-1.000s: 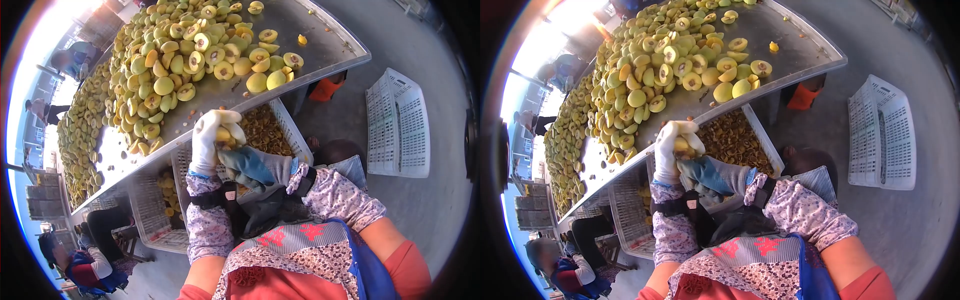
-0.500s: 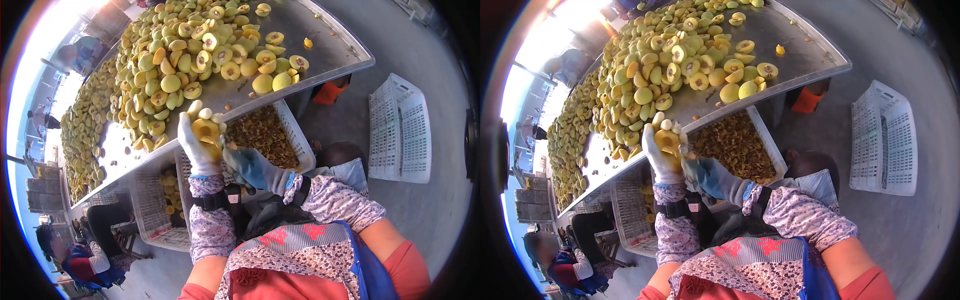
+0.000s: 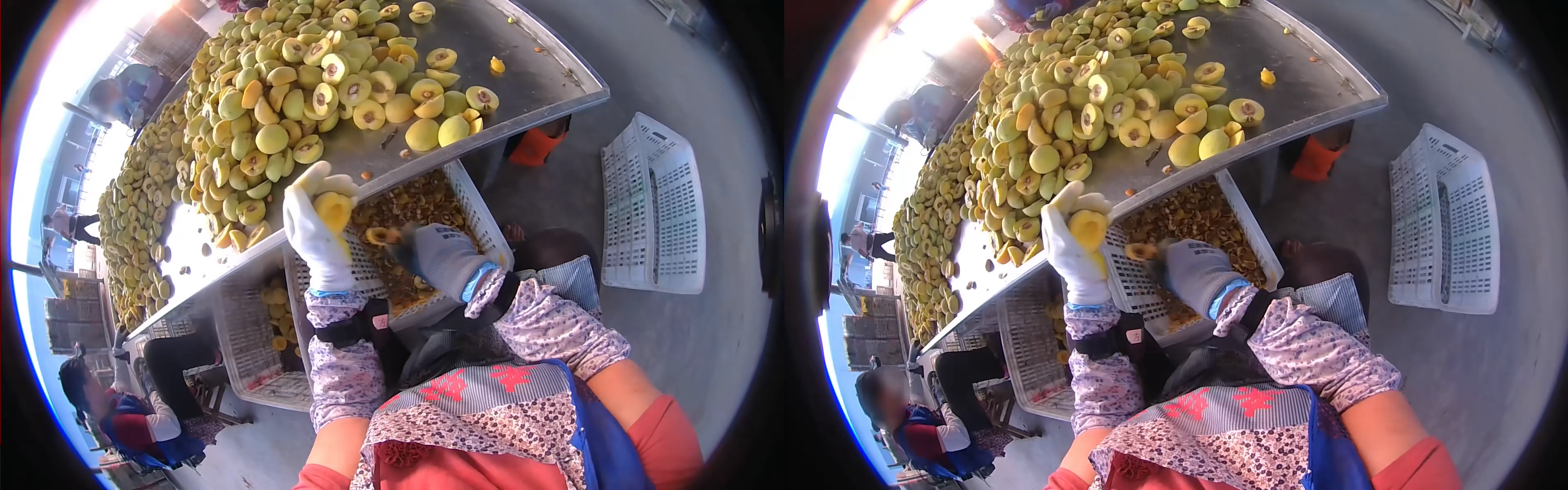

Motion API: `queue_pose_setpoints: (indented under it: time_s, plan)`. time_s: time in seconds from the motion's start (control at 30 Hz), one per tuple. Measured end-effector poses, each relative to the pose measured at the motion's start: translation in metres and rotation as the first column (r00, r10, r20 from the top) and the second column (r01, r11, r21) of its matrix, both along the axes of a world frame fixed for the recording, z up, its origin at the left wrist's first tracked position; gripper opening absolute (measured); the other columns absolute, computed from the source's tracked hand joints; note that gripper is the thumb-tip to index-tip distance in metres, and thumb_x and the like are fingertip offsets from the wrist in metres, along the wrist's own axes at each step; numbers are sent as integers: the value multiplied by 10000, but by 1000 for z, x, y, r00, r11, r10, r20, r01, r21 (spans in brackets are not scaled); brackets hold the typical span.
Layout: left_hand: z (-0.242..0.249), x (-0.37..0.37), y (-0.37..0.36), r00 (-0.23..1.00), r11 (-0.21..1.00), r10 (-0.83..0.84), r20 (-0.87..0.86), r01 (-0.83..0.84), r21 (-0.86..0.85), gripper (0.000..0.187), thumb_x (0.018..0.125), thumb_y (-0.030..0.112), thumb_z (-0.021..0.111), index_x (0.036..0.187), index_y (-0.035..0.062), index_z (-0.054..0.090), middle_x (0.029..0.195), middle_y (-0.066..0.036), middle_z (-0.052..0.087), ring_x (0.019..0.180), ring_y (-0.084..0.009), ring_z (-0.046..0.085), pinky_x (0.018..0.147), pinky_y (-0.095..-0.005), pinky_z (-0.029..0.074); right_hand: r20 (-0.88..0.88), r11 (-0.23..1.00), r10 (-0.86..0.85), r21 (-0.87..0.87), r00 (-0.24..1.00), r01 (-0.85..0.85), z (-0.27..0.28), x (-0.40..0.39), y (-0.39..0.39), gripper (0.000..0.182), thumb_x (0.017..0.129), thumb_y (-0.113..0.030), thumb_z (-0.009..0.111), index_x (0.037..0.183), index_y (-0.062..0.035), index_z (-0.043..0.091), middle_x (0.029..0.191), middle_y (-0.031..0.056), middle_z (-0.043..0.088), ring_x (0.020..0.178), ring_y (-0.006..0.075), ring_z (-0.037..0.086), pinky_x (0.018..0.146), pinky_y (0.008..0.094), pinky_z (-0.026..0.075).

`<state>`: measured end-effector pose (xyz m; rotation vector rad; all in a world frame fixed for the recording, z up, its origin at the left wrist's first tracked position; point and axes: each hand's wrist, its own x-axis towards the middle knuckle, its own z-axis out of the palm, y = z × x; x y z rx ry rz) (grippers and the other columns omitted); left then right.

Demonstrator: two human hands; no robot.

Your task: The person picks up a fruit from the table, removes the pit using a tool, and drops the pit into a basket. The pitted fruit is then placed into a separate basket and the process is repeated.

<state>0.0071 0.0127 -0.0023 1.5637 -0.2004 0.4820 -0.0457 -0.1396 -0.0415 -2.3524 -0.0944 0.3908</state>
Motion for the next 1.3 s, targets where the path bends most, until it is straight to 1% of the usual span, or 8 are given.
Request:
queue_pose_setpoints:
  time_s: [0.17, 0.33, 0.43, 0.67, 0.93, 1.0, 1.2, 1.3]
  plan:
    - [29, -12, 47, 923, 922, 358, -140, -373, -107, 320, 986, 261, 546, 1092, -15, 669, 863, -116, 706, 709, -131, 621, 601, -214, 474, 83, 999, -25, 38, 996, 22, 4, 0, -4, 316, 921, -375, 634, 1062, -93, 662, 910, 202, 716, 900, 388, 691, 804, 493, 541]
    - [37, -14, 129, 541, 343, 835, -103, -365, 865, 381, 924, 263, 652, 1221, 24, 645, 1048, -107, 698, 888, -176, 645, 781, -331, 521, 99, 995, 2, 96, 995, -12, 20, 0, 7, 300, 919, -353, 643, 1033, -76, 645, 908, 216, 709, 896, 401, 685, 789, 486, 546]
    - [18, 25, 115, 814, 714, 555, -169, -362, 600, 383, 901, 276, 676, 1199, 35, 663, 1060, -116, 705, 858, -169, 641, 770, -335, 515, 49, 985, 87, 143, 995, -93, 17, 2, 9, 309, 913, -334, 646, 1089, -81, 631, 953, 220, 705, 907, 405, 681, 792, 493, 543]
    - [-17, 124, 34, 882, 275, 455, -125, -5, 961, 557, 919, 483, 503, 1293, 81, 600, 1218, -183, 653, 1144, -330, 613, 991, -404, 461, 35, 990, 62, 123, 997, -66, 26, 6, 3, 345, 909, -358, 651, 1126, -91, 618, 988, 216, 702, 935, 412, 672, 806, 494, 536]
    - [-16, 104, 28, 952, 666, 220, -214, 13, 746, 433, 845, 128, 662, 1269, 66, 594, 1030, -108, 656, 788, -218, 657, 596, -323, 538, 74, 979, -25, 203, 997, 9, 35, 8, 5, 339, 938, -374, 622, 1118, -87, 611, 991, 220, 698, 934, 403, 671, 794, 489, 538]
    - [-9, 95, 38, 772, 964, -97, -628, 231, 135, 471, 856, 140, 673, 1316, 88, 586, 1190, -76, 647, 985, -185, 647, 828, -345, 529, 83, 972, -79, 229, 993, 58, 38, 11, 5, 330, 953, -360, 611, 1116, -73, 615, 980, 215, 703, 922, 382, 683, 778, 463, 546]
    - [6, 41, 12, 886, 926, -353, -302, 283, -250, 430, 916, 110, 658, 1314, -9, 548, 1168, -97, 639, 1023, -171, 628, 849, -306, 540, 197, 708, -298, 701, 934, 78, 20, 20, 12, 320, 1003, -307, 580, 1097, -6, 631, 919, 191, 712, 859, 235, 720, 711, 356, 537]
    - [8, 28, -9, 924, 711, -74, 376, -216, 670, 405, 1007, 305, 549, 1290, 15, 554, 1200, -126, 611, 1051, -234, 618, 915, -338, 518, 119, 587, -321, 803, 940, 99, 14, 19, 21, 331, 1008, -306, 581, 1098, 9, 629, 901, 189, 710, 855, 187, 706, 702, 350, 522]
